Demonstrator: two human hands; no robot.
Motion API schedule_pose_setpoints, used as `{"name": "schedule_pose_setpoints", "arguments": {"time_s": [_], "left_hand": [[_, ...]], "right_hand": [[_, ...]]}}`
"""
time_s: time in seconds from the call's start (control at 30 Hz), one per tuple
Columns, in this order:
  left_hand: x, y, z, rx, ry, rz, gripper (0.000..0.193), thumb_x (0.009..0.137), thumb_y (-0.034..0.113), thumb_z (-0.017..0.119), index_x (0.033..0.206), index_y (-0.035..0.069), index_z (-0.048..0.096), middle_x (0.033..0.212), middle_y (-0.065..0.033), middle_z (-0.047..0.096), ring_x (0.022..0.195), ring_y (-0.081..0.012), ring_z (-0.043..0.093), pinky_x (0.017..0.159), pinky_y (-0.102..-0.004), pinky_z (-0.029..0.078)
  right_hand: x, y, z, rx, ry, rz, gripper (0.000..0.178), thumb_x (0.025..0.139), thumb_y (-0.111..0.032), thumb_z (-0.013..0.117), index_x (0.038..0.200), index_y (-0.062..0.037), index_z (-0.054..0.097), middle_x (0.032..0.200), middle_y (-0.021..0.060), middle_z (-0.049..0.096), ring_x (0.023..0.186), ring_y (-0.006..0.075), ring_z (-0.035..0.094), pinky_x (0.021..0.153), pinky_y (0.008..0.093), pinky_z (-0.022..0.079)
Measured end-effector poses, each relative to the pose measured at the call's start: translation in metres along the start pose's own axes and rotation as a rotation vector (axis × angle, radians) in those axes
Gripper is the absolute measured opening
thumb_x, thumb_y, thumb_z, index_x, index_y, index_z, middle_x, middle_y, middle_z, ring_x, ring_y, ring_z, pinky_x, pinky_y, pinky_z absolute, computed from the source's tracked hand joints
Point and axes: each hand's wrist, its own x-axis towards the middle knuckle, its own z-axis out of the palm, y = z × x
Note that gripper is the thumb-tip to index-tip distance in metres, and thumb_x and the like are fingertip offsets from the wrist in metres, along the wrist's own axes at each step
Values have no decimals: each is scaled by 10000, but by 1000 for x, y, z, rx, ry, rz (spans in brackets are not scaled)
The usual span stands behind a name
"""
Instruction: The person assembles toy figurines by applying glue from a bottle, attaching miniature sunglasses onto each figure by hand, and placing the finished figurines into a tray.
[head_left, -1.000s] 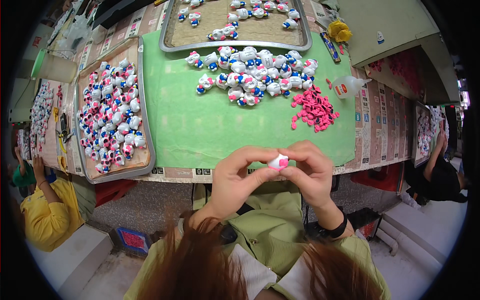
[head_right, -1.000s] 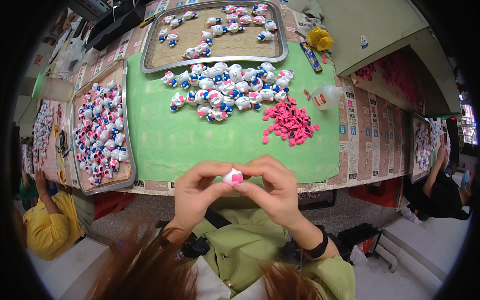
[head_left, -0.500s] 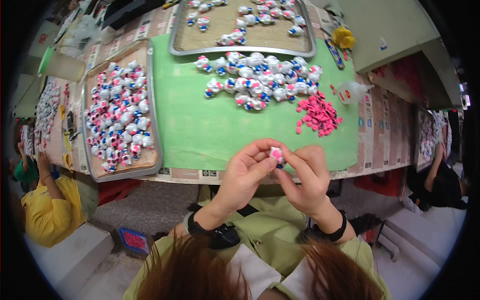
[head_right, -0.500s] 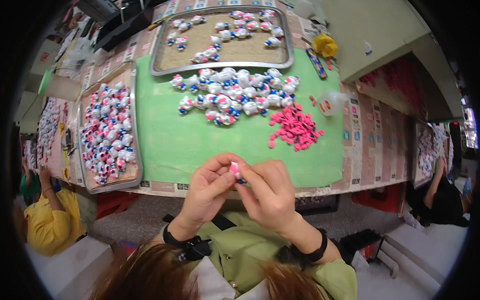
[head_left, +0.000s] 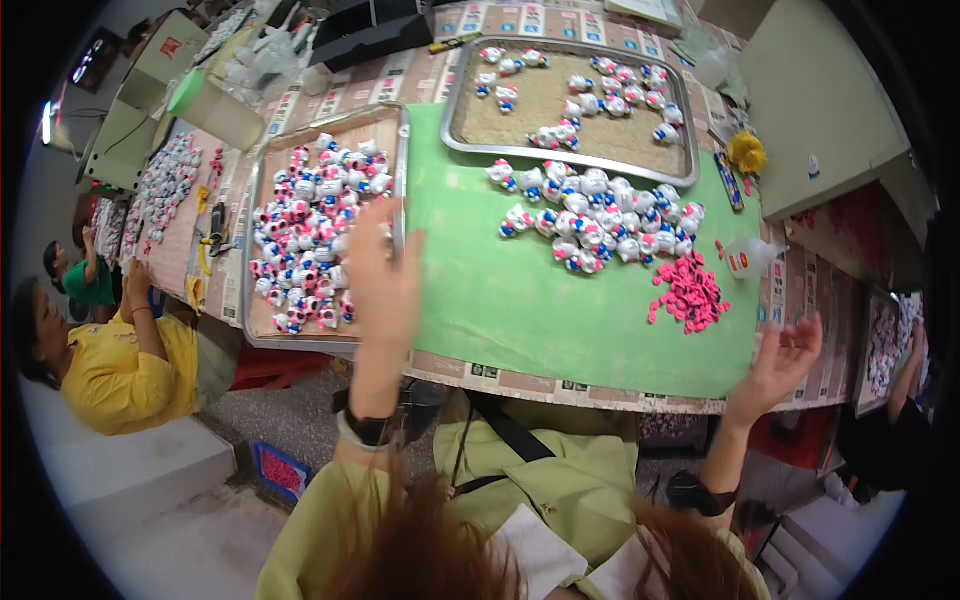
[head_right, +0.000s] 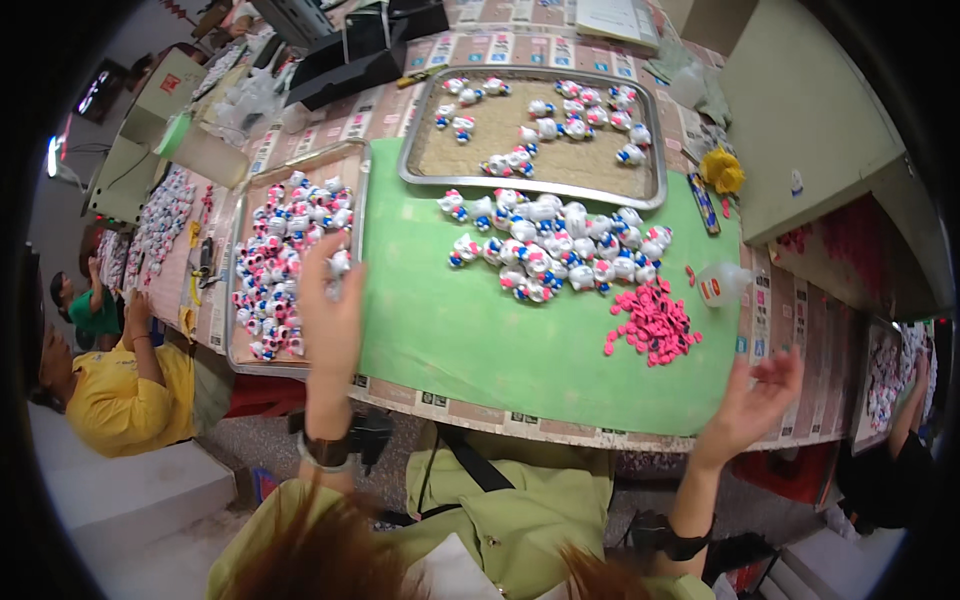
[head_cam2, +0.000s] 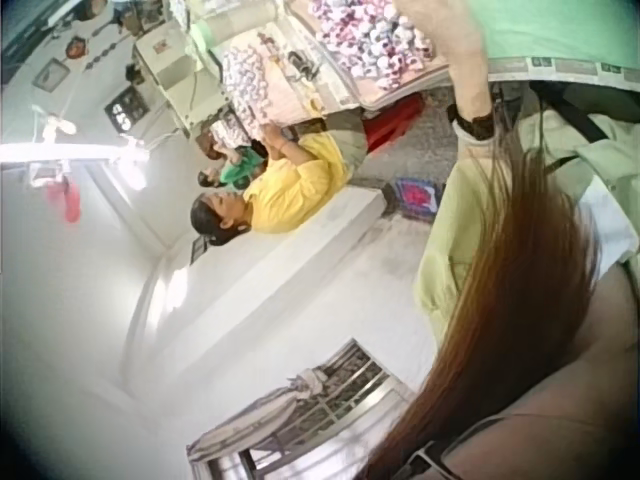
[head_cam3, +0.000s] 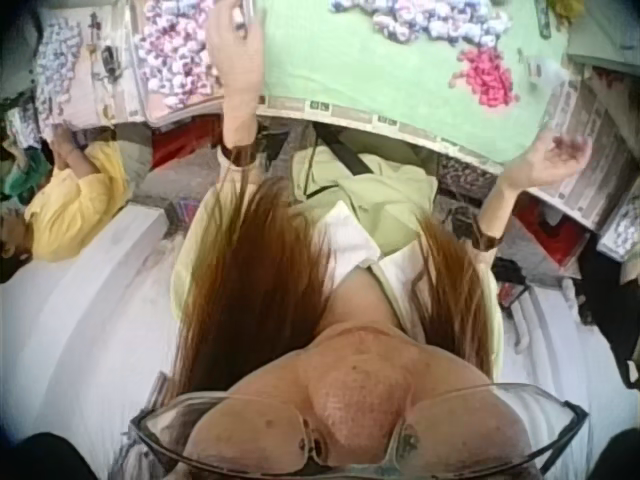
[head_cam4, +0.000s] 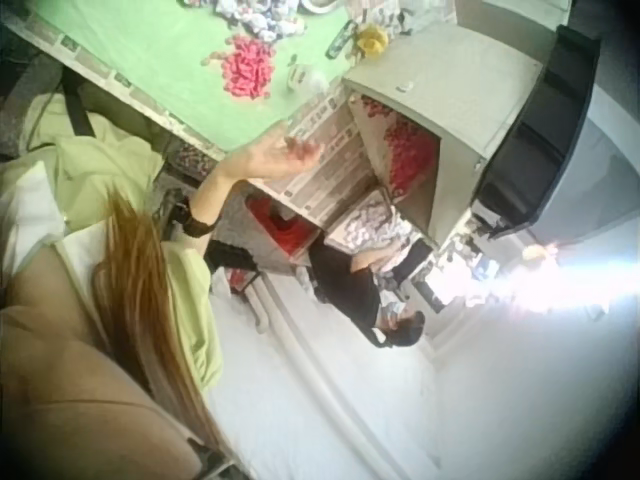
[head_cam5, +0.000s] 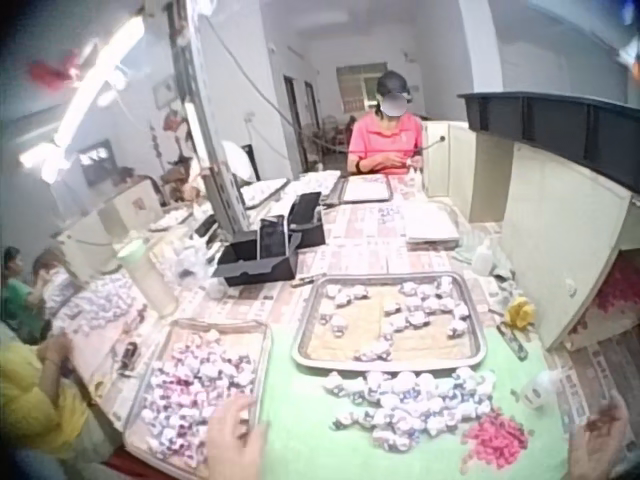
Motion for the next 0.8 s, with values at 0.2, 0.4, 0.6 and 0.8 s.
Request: {"name": "schedule_pose_setpoints", "arguments": {"time_s": [0.2,0.4,0.6,0.8], "left_hand": [[-2,31,54,-63,-428,89,311,722,50,552,1021,-2,486,954,-172,535,888,-314,502,764,-363,406],[-11,35,58,69,-440,122,269,694,21,563,956,30,505,826,-136,516,733,-276,516,673,-348,423],[-21,53,36,-392,-515,-171,278,709,2,562,977,39,499,869,-71,529,708,-159,537,596,-259,422],[-52,78,28,-1352,-792,-782,309,748,0,556,1041,11,458,940,-65,536,728,-103,536,603,-209,424]], "right_hand": [[46,48,6,112,-183,138,591,770,-49,542,1272,-62,231,1244,128,306,1150,214,309,931,307,259],[61,65,7,111,-475,279,413,776,-41,532,1154,30,381,1052,90,483,911,133,489,784,240,376],[53,44,-7,263,-379,304,377,782,-55,517,1131,32,406,1019,100,507,882,146,520,770,256,407],[-3,-28,-7,567,-547,561,468,755,-113,541,1168,21,368,1016,129,513,834,208,565,695,275,470]]}}
